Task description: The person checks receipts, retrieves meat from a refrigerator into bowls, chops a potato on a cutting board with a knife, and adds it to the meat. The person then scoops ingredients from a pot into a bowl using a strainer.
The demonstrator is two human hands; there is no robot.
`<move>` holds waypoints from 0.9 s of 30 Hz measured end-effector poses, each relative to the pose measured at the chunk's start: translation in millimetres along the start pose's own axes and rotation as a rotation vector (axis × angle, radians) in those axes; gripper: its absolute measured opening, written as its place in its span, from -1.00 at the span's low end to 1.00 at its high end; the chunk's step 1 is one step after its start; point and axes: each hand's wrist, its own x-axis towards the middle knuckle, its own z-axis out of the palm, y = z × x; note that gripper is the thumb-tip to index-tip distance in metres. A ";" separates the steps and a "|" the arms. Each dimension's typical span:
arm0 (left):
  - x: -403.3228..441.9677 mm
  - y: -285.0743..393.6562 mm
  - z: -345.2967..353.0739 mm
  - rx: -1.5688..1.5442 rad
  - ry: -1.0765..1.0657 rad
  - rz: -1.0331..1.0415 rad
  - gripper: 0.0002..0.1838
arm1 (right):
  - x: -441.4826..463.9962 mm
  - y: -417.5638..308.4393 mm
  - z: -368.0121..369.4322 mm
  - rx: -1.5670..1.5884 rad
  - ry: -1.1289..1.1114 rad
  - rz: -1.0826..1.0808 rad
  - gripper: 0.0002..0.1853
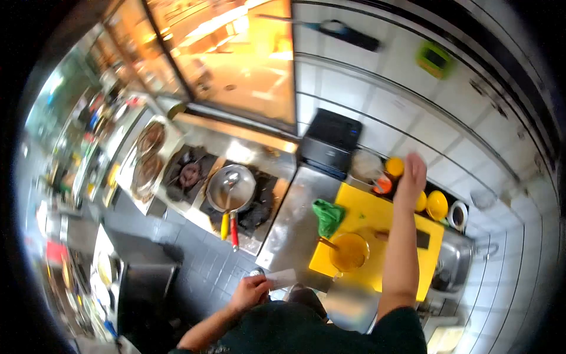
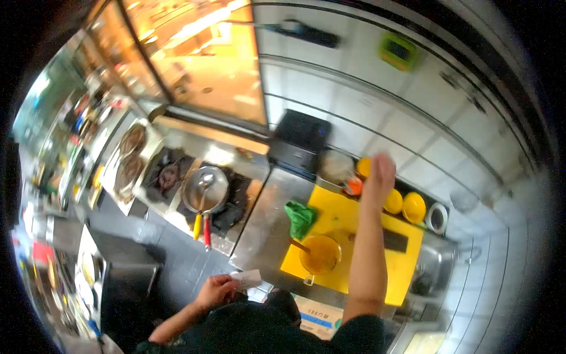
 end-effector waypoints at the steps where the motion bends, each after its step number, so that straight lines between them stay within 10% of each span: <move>1: -6.9 5.7 -7.3 -0.057 0.009 0.035 -0.75 | -37.3 -7.0 -6.3 -0.086 -0.195 -0.006 -0.59; 5: 11.4 -6.8 -31.3 -0.184 -0.061 0.141 -0.76 | -182.9 13.2 -32.5 -0.215 -0.935 0.374 -0.53; 10: -27.5 -13.8 -91.2 -0.158 -0.124 0.282 -0.73 | -365.2 -21.1 6.3 -0.089 -1.215 0.676 -0.68; 21: -93.7 -188.1 -354.5 -0.053 0.284 0.385 -0.61 | -547.5 -54.3 259.0 -0.413 -1.398 -0.053 -0.74; 27: -211.5 -384.0 -449.4 -0.112 0.439 -0.229 -0.10 | -628.1 -51.0 361.1 -0.384 -1.555 -0.003 -0.80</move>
